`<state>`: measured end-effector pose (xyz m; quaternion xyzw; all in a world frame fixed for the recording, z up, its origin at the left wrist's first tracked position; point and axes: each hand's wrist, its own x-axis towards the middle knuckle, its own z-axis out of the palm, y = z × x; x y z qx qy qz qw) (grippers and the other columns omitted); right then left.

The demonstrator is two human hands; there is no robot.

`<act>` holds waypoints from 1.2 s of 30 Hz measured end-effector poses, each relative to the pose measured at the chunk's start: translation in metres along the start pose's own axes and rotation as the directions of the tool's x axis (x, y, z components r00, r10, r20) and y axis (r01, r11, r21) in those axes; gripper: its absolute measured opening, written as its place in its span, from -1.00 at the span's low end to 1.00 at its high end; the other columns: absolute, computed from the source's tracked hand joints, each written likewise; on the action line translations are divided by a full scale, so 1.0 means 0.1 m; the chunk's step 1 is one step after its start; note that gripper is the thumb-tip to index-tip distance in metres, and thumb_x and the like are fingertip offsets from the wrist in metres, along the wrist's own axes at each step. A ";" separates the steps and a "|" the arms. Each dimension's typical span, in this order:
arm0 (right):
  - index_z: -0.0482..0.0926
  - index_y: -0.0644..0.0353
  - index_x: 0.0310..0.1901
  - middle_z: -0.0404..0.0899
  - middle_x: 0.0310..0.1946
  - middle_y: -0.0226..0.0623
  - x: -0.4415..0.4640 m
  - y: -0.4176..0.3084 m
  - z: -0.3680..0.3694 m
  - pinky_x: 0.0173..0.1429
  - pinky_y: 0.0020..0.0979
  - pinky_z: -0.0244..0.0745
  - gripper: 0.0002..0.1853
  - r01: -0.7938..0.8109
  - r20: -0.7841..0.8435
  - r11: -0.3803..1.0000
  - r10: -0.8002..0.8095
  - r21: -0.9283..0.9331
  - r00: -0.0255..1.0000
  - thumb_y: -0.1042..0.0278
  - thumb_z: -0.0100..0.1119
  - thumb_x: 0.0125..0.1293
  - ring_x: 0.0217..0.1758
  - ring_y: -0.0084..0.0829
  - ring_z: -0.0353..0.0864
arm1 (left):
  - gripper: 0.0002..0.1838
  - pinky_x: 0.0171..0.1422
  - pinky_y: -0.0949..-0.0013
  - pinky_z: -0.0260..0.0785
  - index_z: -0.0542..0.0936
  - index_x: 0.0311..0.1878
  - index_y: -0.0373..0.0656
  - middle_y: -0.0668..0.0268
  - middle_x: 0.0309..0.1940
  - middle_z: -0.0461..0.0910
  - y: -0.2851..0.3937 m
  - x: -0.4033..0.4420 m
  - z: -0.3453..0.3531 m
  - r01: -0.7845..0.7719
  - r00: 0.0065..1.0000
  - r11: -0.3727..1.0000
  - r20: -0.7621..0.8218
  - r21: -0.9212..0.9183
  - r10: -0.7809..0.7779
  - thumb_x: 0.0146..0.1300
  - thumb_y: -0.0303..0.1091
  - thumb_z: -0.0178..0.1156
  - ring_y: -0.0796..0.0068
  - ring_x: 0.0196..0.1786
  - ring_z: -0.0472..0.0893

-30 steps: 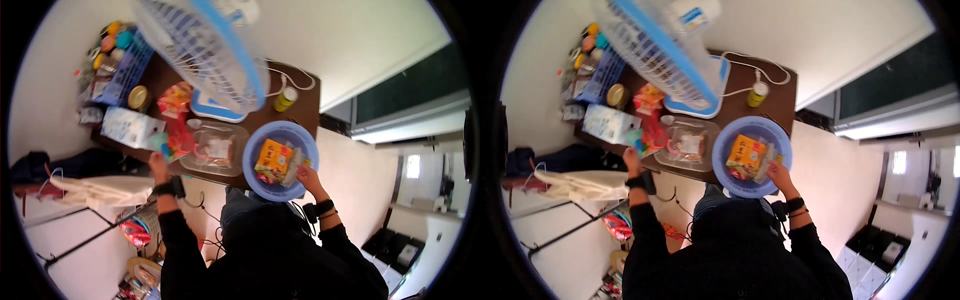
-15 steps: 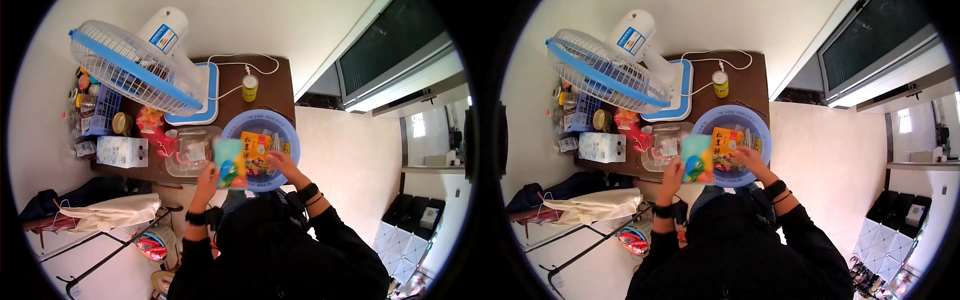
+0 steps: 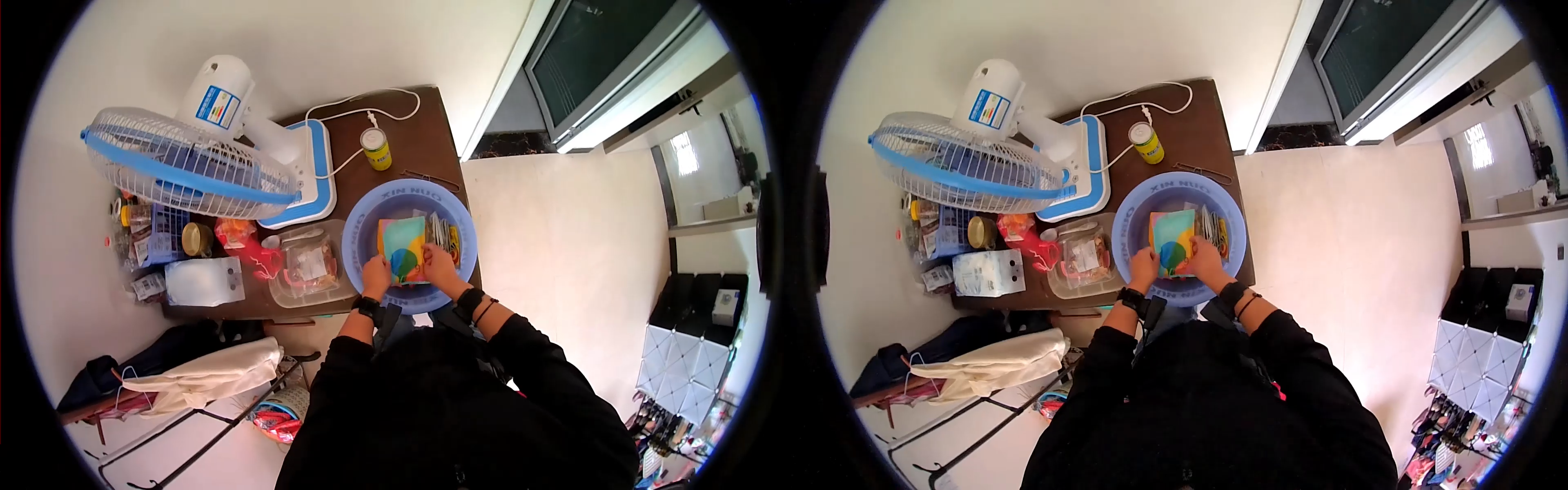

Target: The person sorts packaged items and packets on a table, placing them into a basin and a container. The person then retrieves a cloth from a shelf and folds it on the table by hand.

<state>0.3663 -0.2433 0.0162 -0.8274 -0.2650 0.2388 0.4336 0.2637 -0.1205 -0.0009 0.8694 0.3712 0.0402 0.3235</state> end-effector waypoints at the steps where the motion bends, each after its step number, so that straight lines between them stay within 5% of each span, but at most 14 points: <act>1: 0.39 0.29 -0.25 0.43 -0.47 -0.09 -0.03 -0.02 -0.03 -0.43 -0.44 0.35 -0.70 0.019 0.007 0.999 -0.019 -0.042 1.000 0.63 -0.08 -0.13 -0.48 -0.35 0.46 | -0.92 -0.32 0.21 0.26 0.37 -0.50 -0.25 0.11 -0.59 0.38 0.03 0.01 -0.01 0.081 0.993 0.995 0.077 0.057 -0.085 -0.03 -0.45 0.01 0.14 -0.43 0.42; 3: 0.40 0.28 -0.26 0.43 -0.42 -0.10 -0.07 -0.08 -0.08 -0.37 -0.39 0.34 -0.72 0.090 -0.028 0.992 -0.093 -0.086 0.995 0.59 -0.06 -0.12 -0.41 -0.32 0.45 | -0.93 -0.25 0.18 0.27 0.39 -0.47 -0.24 0.09 -0.48 0.42 0.12 -0.02 -0.04 0.156 0.972 0.980 0.158 0.122 -0.174 -0.05 -0.46 0.03 0.11 -0.32 0.43; 5: 0.40 0.27 -0.27 0.42 -0.38 -0.11 -0.07 -0.16 -0.13 -0.30 -0.35 0.34 -0.74 0.164 -0.059 0.978 -0.173 -0.131 0.983 0.56 -0.03 -0.10 -0.35 -0.28 0.44 | -0.74 -0.09 0.14 0.22 0.38 -0.22 -0.18 0.04 -0.13 0.32 0.21 -0.03 -0.10 0.095 0.995 0.989 0.012 0.113 -0.097 -0.08 -0.48 0.04 0.03 -0.05 0.29; 6: 0.38 0.28 -0.22 0.39 -0.31 -0.10 -0.06 -0.20 -0.17 -0.18 -0.32 0.28 -0.69 0.295 0.108 0.930 -0.277 -0.221 0.955 0.49 0.03 -0.11 -0.23 -0.25 0.39 | -0.74 -0.09 0.14 0.22 0.38 -0.22 -0.18 0.04 -0.13 0.32 0.21 -0.01 -0.10 0.091 0.995 0.989 0.017 0.116 -0.093 -0.08 -0.48 0.04 0.03 -0.05 0.29; 8: 0.36 0.30 -0.18 0.36 -0.24 -0.08 -0.05 -0.20 -0.14 -0.05 -0.29 0.23 -0.63 0.423 0.281 0.861 -0.347 -0.284 0.895 0.42 0.08 -0.11 -0.12 -0.21 0.34 | -0.43 0.04 0.08 0.10 0.23 0.05 -0.01 0.00 0.10 0.03 0.20 0.00 -0.08 -0.314 0.949 0.926 0.057 0.211 0.310 -0.12 -0.45 0.13 -0.12 0.12 0.04; 11: 0.26 0.34 -0.06 0.29 -0.14 -0.07 0.01 -0.02 0.02 0.15 -0.24 0.00 -0.43 0.532 0.261 0.622 -0.477 -0.575 0.839 0.19 0.13 -0.11 0.06 -0.17 0.18 | -0.30 0.16 0.07 -0.02 0.11 0.16 0.11 0.03 0.16 -0.07 0.39 -0.04 -0.06 -0.246 0.934 0.923 0.328 0.297 0.143 -0.10 -0.36 0.17 -0.16 0.17 -0.03; 16: 0.16 0.30 0.04 0.22 -0.03 -0.08 0.08 0.12 0.16 0.23 -0.10 -0.25 -0.25 0.467 0.372 0.353 -0.305 -0.811 0.877 -0.08 0.07 -0.11 0.14 -0.19 0.10 | -0.29 0.16 -0.08 -0.10 0.11 0.16 0.16 0.08 0.20 -0.18 0.24 0.02 0.12 -0.181 0.941 0.960 0.321 0.216 0.105 -0.11 -0.31 0.18 -0.16 0.20 -0.13; 19: 0.13 0.26 0.07 0.17 0.02 -0.07 0.12 -0.15 0.03 0.24 -0.09 -0.30 -0.22 0.428 0.432 0.574 -0.140 -0.698 0.891 -0.09 0.09 -0.12 0.17 -0.19 0.05 | -0.32 0.12 -0.14 -0.08 0.10 0.16 0.10 0.09 0.21 -0.16 0.40 0.03 -0.04 -0.196 0.946 0.923 0.311 0.331 0.090 -0.09 -0.33 0.14 -0.13 0.21 -0.13; 22: 0.10 0.23 0.09 0.13 0.06 -0.06 0.13 -0.07 0.03 0.25 -0.09 -0.33 -0.20 0.515 0.438 0.402 -0.273 -0.757 0.856 -0.11 0.10 -0.13 0.21 -0.18 -0.01 | -0.37 0.11 -0.13 -0.07 0.11 0.16 0.01 0.08 0.19 -0.10 0.34 -0.03 0.01 -0.247 0.957 0.843 0.257 0.479 0.134 -0.05 -0.37 0.05 -0.05 0.22 -0.10; 24: 0.08 0.20 0.11 0.09 0.09 -0.06 0.18 0.02 0.06 0.25 -0.06 -0.38 -0.15 0.538 0.450 0.297 -0.317 -0.789 0.835 -0.12 0.13 -0.19 0.23 -0.16 -0.06 | -0.38 0.10 -0.12 -0.04 0.10 0.17 0.06 0.08 0.19 -0.09 0.22 -0.08 0.09 -0.326 0.938 0.834 0.261 0.445 0.227 -0.03 -0.39 0.03 -0.02 0.23 -0.09; 31: 0.01 0.13 0.15 0.08 0.10 -0.05 0.26 0.01 0.08 0.23 0.01 -0.47 -0.01 0.545 0.495 0.224 -0.243 -0.808 0.834 -0.14 0.24 -0.34 0.23 -0.14 -0.06 | -0.17 0.04 -0.01 0.13 -0.05 0.21 0.17 0.09 0.23 -0.34 0.16 -0.08 0.16 -0.228 0.942 0.897 0.320 0.380 0.104 -0.13 -0.45 0.16 -0.17 0.18 -0.05; 34: 0.00 0.12 0.15 0.08 0.10 -0.07 0.25 -0.09 0.04 0.23 0.02 -0.46 0.00 0.543 0.498 0.243 -0.226 -0.804 0.837 -0.12 0.25 -0.35 0.23 -0.13 -0.05 | -0.16 0.07 0.07 0.13 -0.08 0.22 0.05 0.02 0.21 -0.31 0.47 -0.02 -0.22 -0.156 0.840 0.932 0.540 0.328 -0.049 -0.11 -0.34 0.18 -0.17 0.16 0.01; 35: 0.05 0.10 0.13 0.14 0.06 -0.10 0.21 -0.17 -0.02 0.22 0.03 -0.41 -0.14 0.548 0.491 0.361 -0.243 -0.755 0.836 -0.01 0.20 -0.24 0.19 -0.16 0.03 | -0.16 0.07 0.07 0.13 -0.08 0.22 0.05 0.02 0.21 -0.31 0.40 -0.02 -0.19 -0.155 0.841 0.932 0.539 0.328 -0.050 -0.11 -0.34 0.18 -0.17 0.16 0.01; 36: 0.09 0.08 0.11 0.20 0.02 -0.13 0.18 -0.26 -0.09 0.22 0.04 -0.37 -0.27 0.545 0.483 0.472 -0.258 -0.693 0.837 0.10 0.15 -0.12 0.15 -0.19 0.11 | -0.17 0.07 0.09 0.14 -0.06 0.20 -0.07 -0.04 0.18 -0.21 0.28 0.00 -0.10 -0.067 0.900 0.994 0.436 0.084 0.023 -0.13 -0.28 0.19 -0.15 0.14 0.06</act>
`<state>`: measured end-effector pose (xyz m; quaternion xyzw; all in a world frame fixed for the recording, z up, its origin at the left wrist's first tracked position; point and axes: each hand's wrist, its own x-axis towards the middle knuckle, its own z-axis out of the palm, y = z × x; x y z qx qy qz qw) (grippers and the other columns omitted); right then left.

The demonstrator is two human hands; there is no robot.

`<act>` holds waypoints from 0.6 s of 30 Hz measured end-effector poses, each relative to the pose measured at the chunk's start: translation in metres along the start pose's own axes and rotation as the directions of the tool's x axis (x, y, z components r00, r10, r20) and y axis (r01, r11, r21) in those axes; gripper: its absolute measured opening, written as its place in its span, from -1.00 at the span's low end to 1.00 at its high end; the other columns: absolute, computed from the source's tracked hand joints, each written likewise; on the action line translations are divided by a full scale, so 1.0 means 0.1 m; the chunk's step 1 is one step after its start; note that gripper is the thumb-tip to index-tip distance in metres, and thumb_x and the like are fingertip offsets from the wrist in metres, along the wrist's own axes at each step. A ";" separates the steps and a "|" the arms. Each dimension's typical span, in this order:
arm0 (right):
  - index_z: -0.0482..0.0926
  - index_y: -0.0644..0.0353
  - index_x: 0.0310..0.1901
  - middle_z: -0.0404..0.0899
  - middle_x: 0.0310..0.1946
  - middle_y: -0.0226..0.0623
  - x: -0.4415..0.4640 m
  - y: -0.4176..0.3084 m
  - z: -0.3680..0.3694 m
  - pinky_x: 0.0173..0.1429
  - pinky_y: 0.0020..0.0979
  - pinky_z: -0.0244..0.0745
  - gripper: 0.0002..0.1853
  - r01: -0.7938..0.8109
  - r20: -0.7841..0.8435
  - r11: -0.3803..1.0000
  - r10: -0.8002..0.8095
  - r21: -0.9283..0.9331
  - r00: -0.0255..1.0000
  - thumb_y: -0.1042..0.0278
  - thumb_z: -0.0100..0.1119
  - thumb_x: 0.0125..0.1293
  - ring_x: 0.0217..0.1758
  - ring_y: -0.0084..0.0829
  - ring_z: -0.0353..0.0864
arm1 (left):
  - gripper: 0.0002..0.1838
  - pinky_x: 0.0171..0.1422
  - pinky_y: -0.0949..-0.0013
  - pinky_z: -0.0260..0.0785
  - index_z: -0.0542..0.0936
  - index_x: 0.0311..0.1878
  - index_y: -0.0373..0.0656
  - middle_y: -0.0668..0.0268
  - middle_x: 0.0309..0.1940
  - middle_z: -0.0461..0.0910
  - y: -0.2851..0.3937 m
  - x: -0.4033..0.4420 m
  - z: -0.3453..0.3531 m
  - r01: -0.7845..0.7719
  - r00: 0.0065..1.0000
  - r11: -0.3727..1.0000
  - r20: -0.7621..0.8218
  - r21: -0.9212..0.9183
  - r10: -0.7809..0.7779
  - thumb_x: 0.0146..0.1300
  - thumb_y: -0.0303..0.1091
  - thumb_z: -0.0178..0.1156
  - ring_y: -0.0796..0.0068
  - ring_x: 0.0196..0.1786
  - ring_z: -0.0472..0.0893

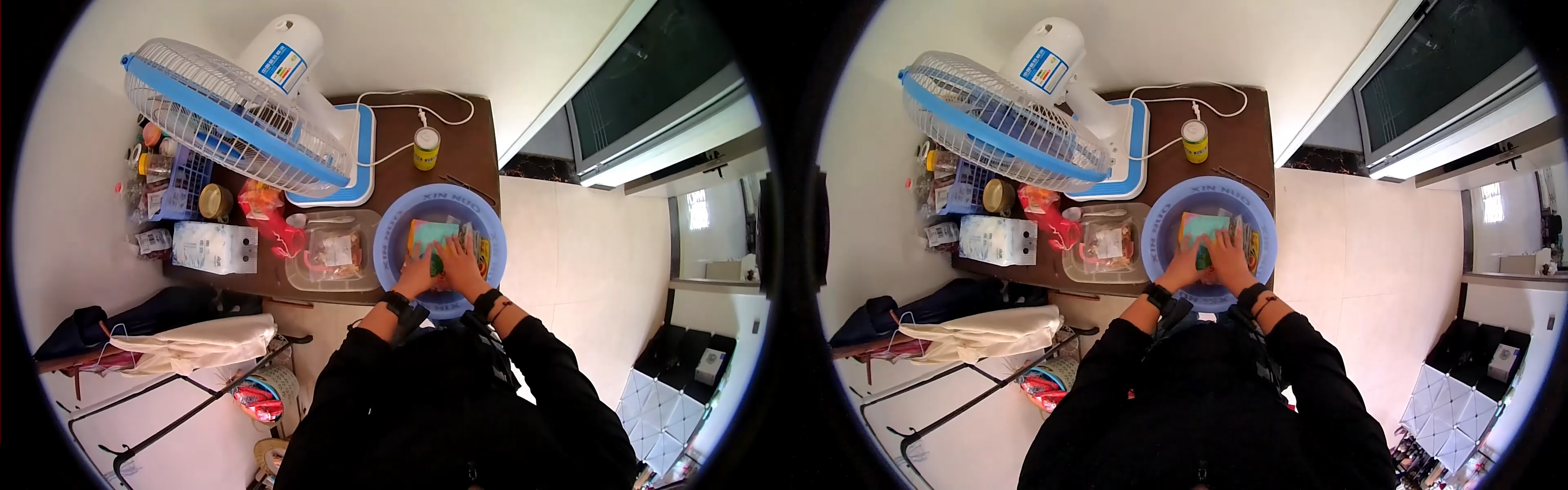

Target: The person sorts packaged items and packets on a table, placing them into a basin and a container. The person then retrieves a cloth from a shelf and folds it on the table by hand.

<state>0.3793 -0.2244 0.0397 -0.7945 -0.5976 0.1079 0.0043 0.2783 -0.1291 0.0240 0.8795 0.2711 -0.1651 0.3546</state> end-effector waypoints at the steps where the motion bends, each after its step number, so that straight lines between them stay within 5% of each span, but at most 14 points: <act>1: 0.09 0.08 0.11 0.20 0.02 -0.13 -0.03 0.00 -0.06 0.22 0.04 -0.37 -0.27 0.002 0.000 1.000 -0.002 -0.003 1.000 0.10 0.15 -0.12 0.15 -0.19 0.11 | -0.16 0.06 0.10 0.14 -0.03 0.18 -0.19 -0.10 0.15 -0.11 -0.09 0.06 0.06 -0.061 0.990 0.964 -0.139 -0.258 0.025 -0.14 -0.22 0.21 -0.13 0.11 0.11; 4: 0.13 0.13 0.08 0.23 -0.04 -0.14 -0.10 -0.01 -0.07 0.23 -0.01 -0.33 -0.16 0.013 -0.009 0.994 -0.012 0.108 1.000 -0.02 0.24 -0.28 0.11 -0.20 0.16 | -0.24 -0.05 0.15 0.20 0.10 0.01 -0.46 -0.14 0.00 0.16 -0.26 0.27 0.23 0.110 0.947 0.960 -0.267 -0.257 -0.180 -0.19 -0.23 0.23 -0.06 -0.08 0.28; 8: 0.21 0.09 0.02 0.30 -0.17 -0.18 -0.14 -0.01 0.07 0.17 -0.16 -0.11 -0.32 0.025 -0.069 0.989 -0.015 0.148 0.998 0.07 0.20 -0.18 -0.01 -0.27 0.26 | -0.29 -0.12 0.19 0.26 0.16 -0.07 -0.47 -0.14 -0.12 0.28 -0.43 0.48 0.29 0.204 0.913 0.940 -0.293 -0.272 -0.283 -0.21 -0.21 0.26 -0.03 -0.15 0.36; 10: 0.22 0.06 0.02 0.31 -0.20 -0.19 -0.14 0.01 0.12 0.14 -0.21 -0.05 -0.36 -0.002 -0.044 0.995 0.007 0.100 0.999 0.09 0.18 -0.16 -0.04 -0.28 0.28 | -0.30 -0.22 0.22 0.30 0.22 -0.10 -0.47 -0.10 -0.23 0.37 -0.41 0.48 0.16 0.214 0.905 0.811 -0.203 -0.545 -0.375 -0.23 -0.19 0.28 0.05 -0.21 0.43; 11: 0.23 0.04 0.02 0.31 -0.21 -0.21 -0.15 0.03 0.17 0.12 -0.22 -0.03 -0.36 0.003 -0.065 0.998 0.001 0.070 0.998 0.10 0.19 -0.17 -0.07 -0.30 0.29 | -0.38 -0.30 0.32 0.33 0.29 -0.14 -0.45 0.01 -0.32 0.43 -0.38 0.48 0.11 0.298 0.902 0.754 -0.086 -0.585 -0.423 -0.21 -0.24 0.29 0.26 -0.27 0.48; 12: 0.24 0.02 0.01 0.32 -0.23 -0.24 -0.16 0.05 0.21 0.09 -0.23 -0.01 -0.37 0.007 -0.085 0.999 -0.004 0.041 0.996 0.10 0.19 -0.17 -0.09 -0.31 0.31 | -0.38 -0.30 0.32 0.33 0.29 -0.14 -0.45 0.01 -0.32 0.43 -0.27 0.42 -0.08 0.298 0.904 0.758 -0.084 -0.580 -0.419 -0.21 -0.24 0.29 0.26 -0.27 0.48; 14: 0.23 0.02 0.02 0.32 -0.24 -0.24 -0.17 0.06 0.18 0.09 -0.22 -0.01 -0.37 0.007 -0.095 0.998 -0.001 0.067 0.996 0.11 0.19 -0.17 -0.11 -0.32 0.32 | -0.52 -0.30 0.40 0.32 0.35 -0.17 -0.41 0.13 -0.30 0.44 -0.10 0.30 -0.36 0.355 0.932 0.611 0.217 -0.708 -0.290 -0.16 -0.36 0.26 0.42 -0.29 0.46; 18: 0.21 0.01 0.04 0.32 -0.25 -0.25 -0.18 0.06 0.14 0.10 -0.20 -0.03 -0.35 -0.002 -0.089 0.985 0.018 0.175 0.996 0.14 0.19 -0.16 -0.14 -0.33 0.35 | -0.59 -0.26 0.46 0.31 0.36 -0.15 -0.36 0.24 -0.29 0.44 -0.06 0.30 -0.33 0.315 0.943 0.536 0.194 -0.783 -0.271 -0.13 -0.48 0.22 0.51 -0.30 0.44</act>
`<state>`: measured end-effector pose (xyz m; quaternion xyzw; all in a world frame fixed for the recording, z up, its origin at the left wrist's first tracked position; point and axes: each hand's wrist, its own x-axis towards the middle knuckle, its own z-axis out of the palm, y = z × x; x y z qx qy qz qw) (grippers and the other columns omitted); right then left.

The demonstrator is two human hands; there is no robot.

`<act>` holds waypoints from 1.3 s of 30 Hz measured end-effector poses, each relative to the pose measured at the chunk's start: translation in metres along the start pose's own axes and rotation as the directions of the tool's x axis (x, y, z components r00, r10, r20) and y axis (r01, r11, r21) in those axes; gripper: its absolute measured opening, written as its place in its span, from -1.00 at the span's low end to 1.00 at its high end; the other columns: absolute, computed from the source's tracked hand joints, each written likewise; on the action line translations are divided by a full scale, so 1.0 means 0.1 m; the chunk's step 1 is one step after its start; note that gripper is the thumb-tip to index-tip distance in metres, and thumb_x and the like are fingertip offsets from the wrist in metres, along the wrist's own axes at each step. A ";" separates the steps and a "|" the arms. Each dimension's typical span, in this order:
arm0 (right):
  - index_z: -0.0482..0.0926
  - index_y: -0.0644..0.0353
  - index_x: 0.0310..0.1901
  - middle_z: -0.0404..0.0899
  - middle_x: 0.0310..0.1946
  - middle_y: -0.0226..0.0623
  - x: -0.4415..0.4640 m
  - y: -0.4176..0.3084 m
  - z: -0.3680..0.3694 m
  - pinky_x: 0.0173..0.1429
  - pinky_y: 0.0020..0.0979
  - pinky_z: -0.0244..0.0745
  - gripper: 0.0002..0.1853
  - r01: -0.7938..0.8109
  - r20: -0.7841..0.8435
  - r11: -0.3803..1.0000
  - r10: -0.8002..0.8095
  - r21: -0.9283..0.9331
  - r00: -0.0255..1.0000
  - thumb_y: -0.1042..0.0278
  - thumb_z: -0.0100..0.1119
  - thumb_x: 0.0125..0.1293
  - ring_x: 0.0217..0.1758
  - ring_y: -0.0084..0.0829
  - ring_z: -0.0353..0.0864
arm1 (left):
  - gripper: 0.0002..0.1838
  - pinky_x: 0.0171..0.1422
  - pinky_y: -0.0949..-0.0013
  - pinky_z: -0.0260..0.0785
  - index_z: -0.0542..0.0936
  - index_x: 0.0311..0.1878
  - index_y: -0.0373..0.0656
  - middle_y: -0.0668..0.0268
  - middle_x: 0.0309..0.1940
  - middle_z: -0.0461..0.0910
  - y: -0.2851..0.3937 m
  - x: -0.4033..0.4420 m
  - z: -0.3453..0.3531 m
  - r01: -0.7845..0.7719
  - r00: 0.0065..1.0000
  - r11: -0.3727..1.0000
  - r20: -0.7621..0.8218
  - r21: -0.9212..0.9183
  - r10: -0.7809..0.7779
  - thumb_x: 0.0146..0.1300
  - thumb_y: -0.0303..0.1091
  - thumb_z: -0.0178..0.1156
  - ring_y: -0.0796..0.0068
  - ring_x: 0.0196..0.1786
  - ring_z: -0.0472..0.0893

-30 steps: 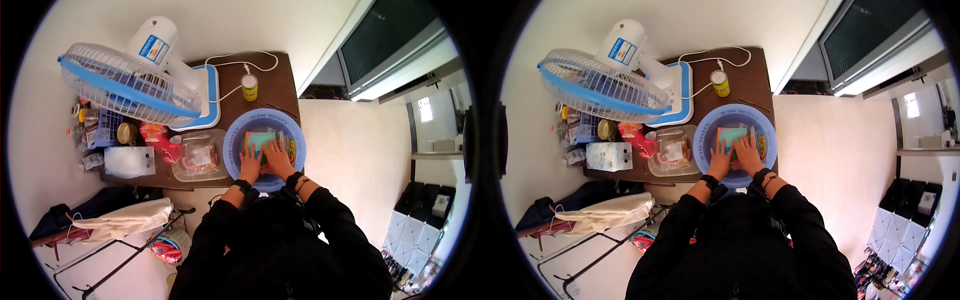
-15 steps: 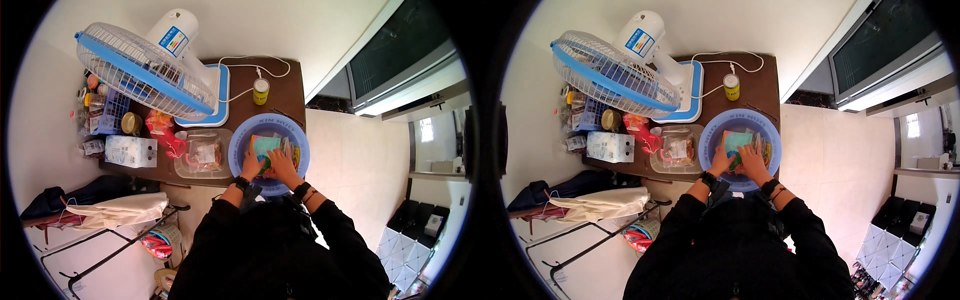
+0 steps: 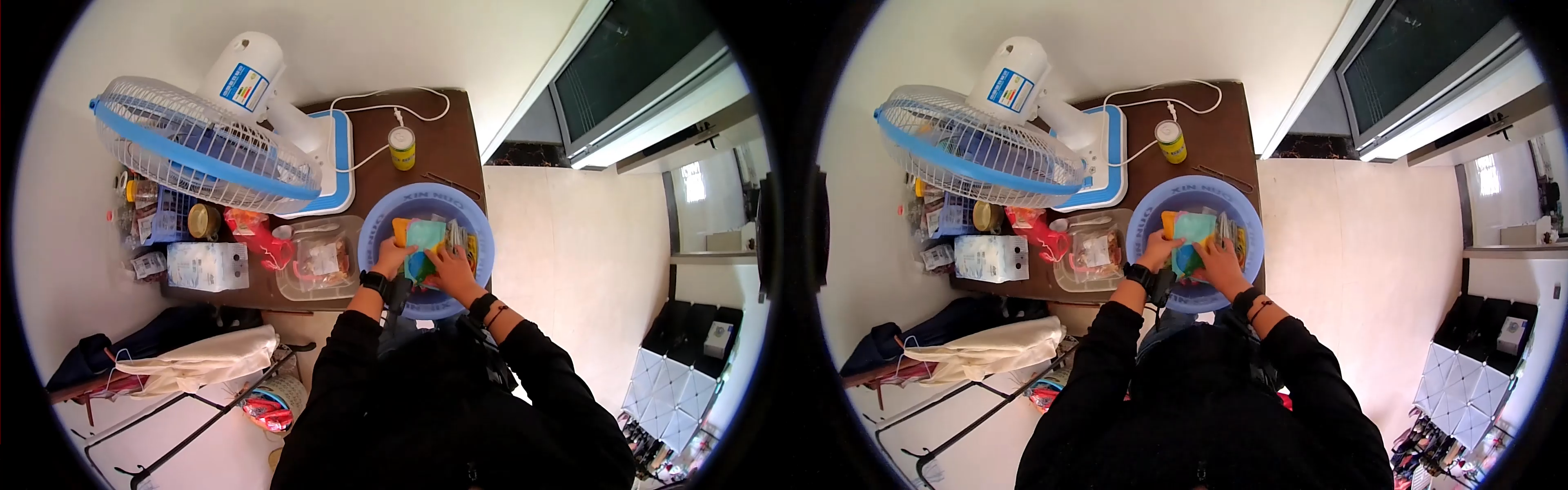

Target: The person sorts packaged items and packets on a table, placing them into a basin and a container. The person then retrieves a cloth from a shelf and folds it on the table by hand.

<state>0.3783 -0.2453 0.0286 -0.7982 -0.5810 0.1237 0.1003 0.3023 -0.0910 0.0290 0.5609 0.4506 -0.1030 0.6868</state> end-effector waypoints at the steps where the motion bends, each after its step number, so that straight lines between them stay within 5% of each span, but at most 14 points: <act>1: 0.21 0.01 0.04 0.32 -0.25 -0.25 0.00 0.00 0.00 0.10 -0.20 -0.03 -0.35 -0.005 -0.004 1.000 0.005 0.006 1.000 0.14 0.19 -0.16 -0.14 -0.33 0.35 | -0.58 -0.26 0.47 0.31 0.35 -0.14 -0.32 0.27 -0.31 0.44 -0.04 0.00 0.02 -0.081 0.997 0.994 -0.002 -0.078 0.081 -0.12 -0.47 0.21 0.52 -0.30 0.44; 5: 0.18 0.00 0.05 0.32 -0.25 -0.26 0.00 -0.01 -0.01 0.13 -0.20 -0.07 -0.34 -0.050 0.019 0.999 0.050 0.021 0.999 0.16 0.19 -0.15 -0.15 -0.33 0.36 | -0.58 -0.19 0.47 0.28 0.34 -0.09 -0.25 0.31 -0.28 0.43 -0.30 0.13 0.07 -0.294 0.954 0.889 -0.056 -0.350 0.293 -0.10 -0.55 0.17 0.51 -0.25 0.43; 9: 0.17 -0.02 0.06 0.32 -0.26 -0.26 -0.02 -0.01 0.01 0.15 -0.19 -0.10 -0.33 -0.058 -0.044 0.993 0.063 0.101 0.997 0.14 0.19 -0.15 -0.16 -0.31 0.39 | -0.57 -0.17 0.45 0.28 0.32 -0.07 -0.23 0.30 -0.22 0.42 -0.23 0.09 0.00 -0.252 0.962 0.936 0.041 -0.247 0.270 -0.09 -0.60 0.14 0.49 -0.20 0.42; 12: 0.19 -0.04 0.06 0.32 -0.27 -0.25 -0.02 -0.01 0.04 0.16 -0.19 -0.10 -0.34 -0.077 -0.040 0.990 0.083 0.121 0.996 0.10 0.18 -0.15 -0.16 -0.32 0.39 | -0.61 -0.12 0.44 0.28 0.35 -0.10 -0.24 0.28 -0.23 0.44 -0.16 0.03 0.00 -0.288 0.958 0.957 0.007 -0.032 0.288 -0.09 -0.63 0.10 0.47 -0.18 0.44; 14: 0.21 -0.04 0.05 0.32 -0.28 -0.25 -0.01 -0.03 0.07 0.17 -0.19 -0.11 -0.35 -0.083 -0.057 0.988 0.091 0.133 0.994 0.08 0.18 -0.16 -0.16 -0.31 0.38 | -0.66 -0.15 0.44 0.29 0.37 -0.12 -0.29 0.27 -0.26 0.45 -0.23 0.08 -0.04 -0.310 0.926 0.810 -0.036 0.499 0.376 -0.05 -0.59 0.09 0.48 -0.22 0.44; 15: 0.23 -0.04 0.05 0.32 -0.29 -0.24 -0.02 -0.03 0.07 0.18 -0.19 -0.13 -0.36 -0.080 -0.069 0.987 0.090 0.139 0.994 0.07 0.17 -0.16 -0.15 -0.31 0.38 | -0.66 -0.15 0.44 0.29 0.37 -0.12 -0.29 0.27 -0.26 0.45 -0.28 0.08 -0.03 -0.308 0.927 0.802 -0.026 0.511 0.373 -0.05 -0.59 0.09 0.48 -0.22 0.44; 17: 0.25 -0.03 0.03 0.33 -0.30 -0.23 -0.04 -0.03 0.07 0.19 -0.19 -0.15 -0.37 -0.092 -0.070 0.986 0.103 0.138 0.992 0.07 0.17 -0.16 -0.13 -0.30 0.37 | -0.71 -0.16 0.42 0.29 0.40 -0.15 -0.29 0.29 -0.30 0.47 -0.36 0.08 -0.03 -0.274 0.960 0.962 -0.059 0.016 0.275 -0.02 -0.53 0.09 0.44 -0.26 0.46; 21: 0.29 -0.01 0.01 0.33 -0.29 -0.20 -0.09 -0.03 0.10 0.22 -0.17 -0.20 -0.39 -0.093 -0.082 0.984 0.106 0.154 0.991 0.08 0.18 -0.16 -0.10 -0.27 0.33 | -0.67 -0.16 0.41 0.30 0.36 -0.10 -0.26 0.30 -0.24 0.44 -0.35 0.12 -0.18 -0.090 0.996 0.994 0.007 -0.055 0.090 0.00 -0.52 0.09 0.42 -0.22 0.45; 23: 0.30 -0.01 0.00 0.33 -0.28 -0.20 -0.11 -0.04 0.12 0.22 -0.17 -0.19 -0.41 -0.086 -0.128 0.981 0.109 0.175 0.986 0.10 0.18 -0.16 -0.10 -0.27 0.33 | -0.58 -0.03 0.34 0.20 0.28 0.00 -0.18 0.32 -0.10 0.35 -0.31 0.07 -0.19 0.055 0.979 0.921 0.201 -0.386 0.026 0.03 -0.40 0.11 0.41 -0.08 0.36; 27: 0.32 0.01 -0.02 0.34 -0.28 -0.20 -0.13 -0.04 0.13 0.22 -0.16 -0.17 -0.43 -0.075 -0.208 0.978 0.115 0.193 0.971 0.13 0.18 -0.16 -0.08 -0.27 0.31 | -0.52 -0.07 0.40 0.25 0.21 0.05 -0.20 0.30 -0.09 0.34 -0.24 0.11 -0.10 0.030 0.975 0.915 0.213 -0.401 0.061 0.02 -0.57 0.06 0.46 -0.08 0.36; 29: 0.32 0.01 -0.02 0.34 -0.28 -0.20 -0.13 -0.04 0.17 0.22 -0.16 -0.17 -0.44 -0.090 -0.214 0.978 0.131 0.188 0.968 0.14 0.18 -0.16 -0.08 -0.27 0.30 | -0.49 -0.02 0.38 0.23 0.19 0.06 -0.18 0.30 -0.08 0.33 -0.36 0.24 -0.12 -0.073 0.979 0.976 0.173 -0.204 0.109 0.00 -0.61 0.05 0.44 -0.06 0.35; 37: 0.31 0.01 -0.04 0.33 -0.24 -0.17 -0.18 -0.05 0.02 0.22 -0.16 -0.14 -0.48 -0.100 -0.208 0.943 0.172 0.317 0.963 0.20 0.15 -0.13 -0.04 -0.23 0.27 | -0.50 0.03 0.35 0.22 0.20 0.06 -0.14 0.31 -0.04 0.31 -0.23 0.14 -0.21 -0.128 0.960 0.979 0.228 -0.158 0.162 0.01 -0.59 0.06 0.39 0.00 0.32; 39: 0.31 0.05 -0.06 0.32 -0.21 -0.16 -0.23 -0.04 -0.09 0.20 -0.16 -0.09 -0.53 -0.092 -0.316 0.945 0.195 0.314 0.928 0.29 0.11 -0.11 0.00 -0.21 0.24 | -0.51 0.02 0.34 0.24 0.20 0.06 -0.14 0.28 -0.04 0.31 -0.16 0.06 -0.22 -0.104 0.965 0.978 0.219 -0.182 0.144 0.02 -0.59 0.05 0.37 0.00 0.33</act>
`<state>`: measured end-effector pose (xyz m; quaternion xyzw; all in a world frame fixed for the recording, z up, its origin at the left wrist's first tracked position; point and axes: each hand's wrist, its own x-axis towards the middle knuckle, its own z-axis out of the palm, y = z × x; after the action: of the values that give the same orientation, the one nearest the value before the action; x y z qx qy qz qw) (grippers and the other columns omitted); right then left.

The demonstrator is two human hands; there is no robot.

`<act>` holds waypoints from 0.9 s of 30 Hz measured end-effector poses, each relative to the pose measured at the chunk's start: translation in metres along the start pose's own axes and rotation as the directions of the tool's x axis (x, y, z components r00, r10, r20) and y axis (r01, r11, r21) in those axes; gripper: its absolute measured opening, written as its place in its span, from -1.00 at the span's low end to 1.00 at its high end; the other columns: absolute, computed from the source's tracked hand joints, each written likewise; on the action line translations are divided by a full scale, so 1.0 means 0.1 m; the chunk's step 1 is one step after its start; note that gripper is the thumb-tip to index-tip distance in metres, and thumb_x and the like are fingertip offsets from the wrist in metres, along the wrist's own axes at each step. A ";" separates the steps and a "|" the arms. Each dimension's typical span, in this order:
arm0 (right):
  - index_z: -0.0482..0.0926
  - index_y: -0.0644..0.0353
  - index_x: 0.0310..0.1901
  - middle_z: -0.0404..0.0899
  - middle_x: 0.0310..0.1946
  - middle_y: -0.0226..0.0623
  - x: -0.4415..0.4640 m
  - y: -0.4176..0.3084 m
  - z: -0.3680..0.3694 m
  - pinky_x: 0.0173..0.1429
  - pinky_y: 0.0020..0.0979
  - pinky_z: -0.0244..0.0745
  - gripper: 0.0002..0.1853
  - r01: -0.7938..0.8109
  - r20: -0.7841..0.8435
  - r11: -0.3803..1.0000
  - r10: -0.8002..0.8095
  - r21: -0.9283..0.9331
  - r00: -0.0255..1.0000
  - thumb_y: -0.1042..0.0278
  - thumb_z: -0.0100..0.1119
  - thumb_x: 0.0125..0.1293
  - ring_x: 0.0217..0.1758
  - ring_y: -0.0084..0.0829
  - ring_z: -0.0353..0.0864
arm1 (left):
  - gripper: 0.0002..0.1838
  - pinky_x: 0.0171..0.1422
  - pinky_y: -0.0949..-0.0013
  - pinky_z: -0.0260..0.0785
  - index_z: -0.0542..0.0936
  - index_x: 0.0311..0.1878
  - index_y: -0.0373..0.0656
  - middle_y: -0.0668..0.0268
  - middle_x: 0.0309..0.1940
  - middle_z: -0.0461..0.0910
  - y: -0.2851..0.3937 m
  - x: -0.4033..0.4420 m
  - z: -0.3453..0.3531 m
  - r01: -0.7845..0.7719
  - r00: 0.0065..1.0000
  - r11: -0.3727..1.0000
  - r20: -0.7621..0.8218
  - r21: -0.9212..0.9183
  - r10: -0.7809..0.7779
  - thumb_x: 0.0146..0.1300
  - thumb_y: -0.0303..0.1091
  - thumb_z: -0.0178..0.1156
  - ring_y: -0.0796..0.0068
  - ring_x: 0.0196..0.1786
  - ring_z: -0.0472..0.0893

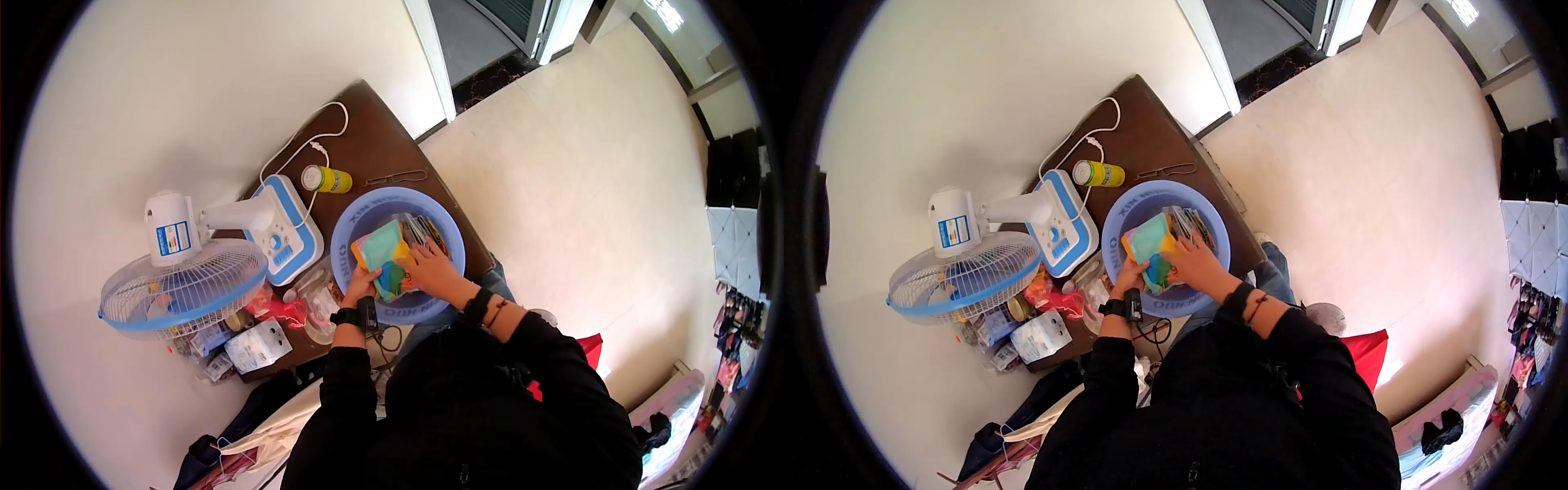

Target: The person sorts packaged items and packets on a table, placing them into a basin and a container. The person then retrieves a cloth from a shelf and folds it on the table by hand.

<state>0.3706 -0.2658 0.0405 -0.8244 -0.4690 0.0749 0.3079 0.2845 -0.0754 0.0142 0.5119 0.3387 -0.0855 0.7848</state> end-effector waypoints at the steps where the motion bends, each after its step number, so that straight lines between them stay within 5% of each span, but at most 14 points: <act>1: 0.31 0.05 -0.06 0.32 -0.21 -0.16 -0.01 0.00 -0.11 0.20 -0.16 -0.09 -0.53 -0.004 -0.002 1.000 0.004 0.002 1.000 0.29 0.11 -0.11 0.00 -0.21 0.24 | -0.51 0.02 0.34 0.24 0.20 0.06 -0.14 0.28 -0.04 0.31 0.02 -0.01 0.02 0.003 1.000 1.000 0.001 0.003 -0.003 0.02 -0.59 0.05 0.37 0.00 0.33; 4: 0.32 0.09 -0.08 0.31 -0.18 -0.15 -0.10 0.13 -0.44 0.18 -0.18 -0.04 -0.55 -0.078 -0.098 0.988 0.092 0.137 0.991 0.37 0.09 -0.11 0.02 -0.20 0.22 | -0.50 0.02 0.33 0.25 0.21 0.05 -0.18 0.26 -0.05 0.33 -0.01 0.02 0.02 0.014 1.000 0.990 -0.014 -0.140 -0.016 -0.01 -0.62 0.06 0.38 -0.04 0.36; 7: 0.32 0.14 -0.10 0.30 -0.17 -0.15 -0.23 0.31 -0.58 0.14 -0.21 0.02 -0.55 -0.201 -0.155 0.972 0.219 0.121 0.963 0.37 0.11 -0.13 0.02 -0.19 0.21 | -0.51 -0.03 0.37 0.26 0.23 0.03 -0.22 0.23 -0.10 0.37 -0.06 0.14 0.03 0.054 0.989 0.993 -0.145 0.102 -0.039 -0.03 -0.61 0.08 0.39 -0.09 0.40; 9: 0.31 0.19 -0.11 0.31 -0.20 -0.15 -0.32 0.43 -0.63 0.09 -0.24 0.06 -0.56 -0.291 -0.176 0.935 0.327 0.201 0.929 0.37 0.07 -0.11 -0.03 -0.19 0.24 | -0.53 -0.11 0.33 0.30 0.24 0.03 -0.20 0.24 -0.11 0.39 0.06 0.10 0.19 0.155 0.948 0.769 -0.312 0.620 0.061 0.00 -0.50 0.11 0.34 -0.11 0.42; 14: 0.30 0.18 -0.09 0.31 -0.18 -0.14 -0.48 0.53 -0.52 0.00 -0.26 0.16 -0.59 -0.491 -0.089 0.820 0.535 0.293 0.840 0.34 0.06 -0.05 -0.08 -0.17 0.28 | -0.47 -0.12 0.28 0.29 0.23 0.04 -0.21 0.13 -0.19 0.42 -0.17 0.24 0.00 -0.056 0.942 0.805 -0.235 0.591 0.238 -0.07 -0.52 0.15 0.29 -0.15 0.44; 16: 0.30 0.21 -0.08 0.36 -0.24 -0.14 -0.51 0.54 -0.42 -0.15 -0.32 0.29 -0.59 -0.532 -0.014 0.655 0.637 0.536 0.771 0.31 0.07 -0.01 -0.23 -0.23 0.40 | -0.40 -0.08 0.33 0.26 0.24 0.02 -0.24 0.06 -0.12 0.36 -0.10 0.23 0.08 0.144 0.880 0.493 -0.338 0.858 0.333 -0.18 -0.49 0.20 0.16 -0.12 0.41; 20: 0.30 0.26 -0.10 0.43 -0.41 -0.16 -0.52 0.57 -0.32 -0.32 -0.37 0.36 -0.60 -0.602 0.126 0.606 0.643 0.520 0.755 0.31 0.07 0.00 -0.41 -0.28 0.46 | -0.30 0.04 0.14 0.15 0.16 0.09 -0.13 -0.04 0.05 0.14 0.16 -0.01 0.58 0.181 0.886 0.267 -0.274 0.947 0.374 -0.20 -0.40 0.21 0.00 0.06 0.22; 22: 0.30 0.31 -0.10 0.44 -0.58 -0.24 -0.51 0.54 -0.32 -0.36 -0.45 0.37 -0.62 -0.581 0.157 0.576 0.619 0.575 0.769 0.37 0.06 0.03 -0.49 -0.40 0.46 | -0.31 0.10 -0.08 -0.03 0.10 0.15 0.03 0.02 0.16 -0.08 0.15 0.02 0.72 -0.022 0.887 -0.131 0.080 0.991 0.454 -0.10 -0.24 0.16 -0.04 0.19 -0.04; 26: 0.32 0.29 -0.13 0.45 -0.60 -0.22 -0.53 0.56 -0.25 -0.41 -0.42 0.36 -0.65 -0.548 0.106 0.619 0.604 0.562 0.790 0.38 0.05 0.02 -0.53 -0.35 0.47 | -0.33 0.07 -0.28 -0.20 0.03 0.19 0.17 0.07 0.19 -0.10 -0.04 0.18 0.75 -0.004 0.918 -0.167 0.070 0.986 0.390 -0.01 -0.07 0.04 -0.07 0.23 -0.18; 27: 0.33 0.31 -0.13 0.46 -0.61 -0.22 -0.51 0.55 -0.28 -0.46 -0.45 0.36 -0.67 -0.570 0.168 0.535 0.620 0.624 0.767 0.40 0.04 0.03 -0.57 -0.39 0.46 | -0.35 0.07 -0.30 -0.24 0.02 0.19 0.21 0.10 0.20 -0.14 -0.10 0.19 0.74 0.017 0.911 -0.173 0.056 0.985 0.409 0.01 -0.03 0.00 -0.08 0.23 -0.21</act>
<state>0.3941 -0.3398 0.0224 -0.7784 -0.0937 0.3005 0.5432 0.3268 -0.1399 0.0134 0.9745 0.1797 -0.1123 0.0739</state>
